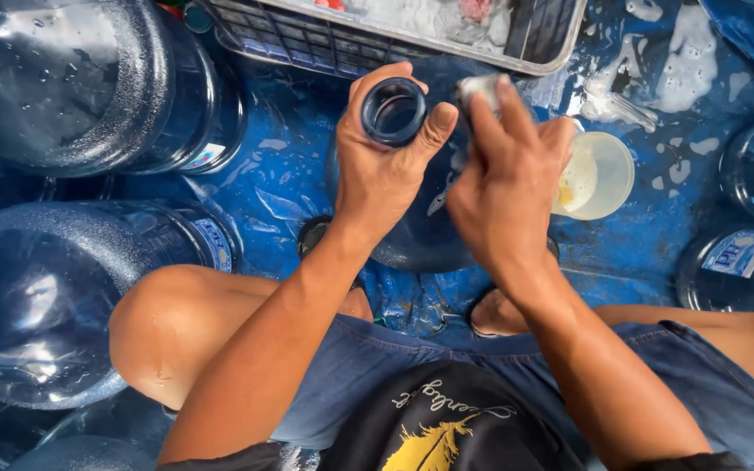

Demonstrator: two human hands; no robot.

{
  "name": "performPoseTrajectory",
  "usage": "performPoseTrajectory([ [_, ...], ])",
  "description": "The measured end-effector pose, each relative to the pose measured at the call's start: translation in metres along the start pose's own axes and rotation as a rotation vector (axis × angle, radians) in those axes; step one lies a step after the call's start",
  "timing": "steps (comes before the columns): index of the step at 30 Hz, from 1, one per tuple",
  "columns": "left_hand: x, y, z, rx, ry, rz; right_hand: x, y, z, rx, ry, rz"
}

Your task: Scrubbing the exterior of large plastic water jugs with a sponge and soapy water.

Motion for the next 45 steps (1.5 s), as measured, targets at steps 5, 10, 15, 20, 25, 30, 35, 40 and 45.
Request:
performPoseTrajectory([
  [5, -0.008, 0.002, 0.004, 0.004, 0.019, -0.040, 0.017, 0.022, -0.016, 0.070, 0.017, 0.162],
  [10, -0.012, 0.013, 0.010, -0.033, 0.037, -0.060, -0.022, 0.021, -0.045, -0.029, 0.009, 0.063],
  [15, 0.000, 0.018, 0.008, -0.163, -0.024, 0.023, -0.014, 0.025, -0.095, 0.069, 0.217, 0.248],
  [20, -0.004, 0.009, 0.016, -0.114, -0.073, 0.120, -0.011, 0.018, -0.072, -0.068, -0.045, 0.143],
  [25, -0.002, 0.007, 0.020, -0.154, -0.131, 0.171, 0.001, 0.013, -0.104, 0.055, 0.274, 0.076],
  [30, 0.001, 0.007, 0.028, -0.186, -0.104, 0.152, -0.022, 0.004, -0.095, -0.143, -0.065, 0.098],
  [35, 0.006, 0.010, 0.030, -0.197, -0.129, 0.168, 0.007, 0.008, -0.092, -0.051, 0.131, 0.076],
  [40, 0.004, 0.012, 0.035, -0.254, -0.042, 0.171, -0.015, -0.004, -0.101, -0.063, 0.241, 0.151],
  [45, 0.014, 0.010, 0.033, -0.318, -0.046, 0.183, -0.017, -0.013, -0.069, -0.395, 0.054, 0.108],
])
Point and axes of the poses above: each hand's wrist, its own z-axis towards the middle knuckle, its own y-axis out of the back of the hand, x = y × z, the point moved 2 cm from there along z, towards the middle knuckle, and after that the axes turned 9 degrees about -z, right-handed, at the moved point
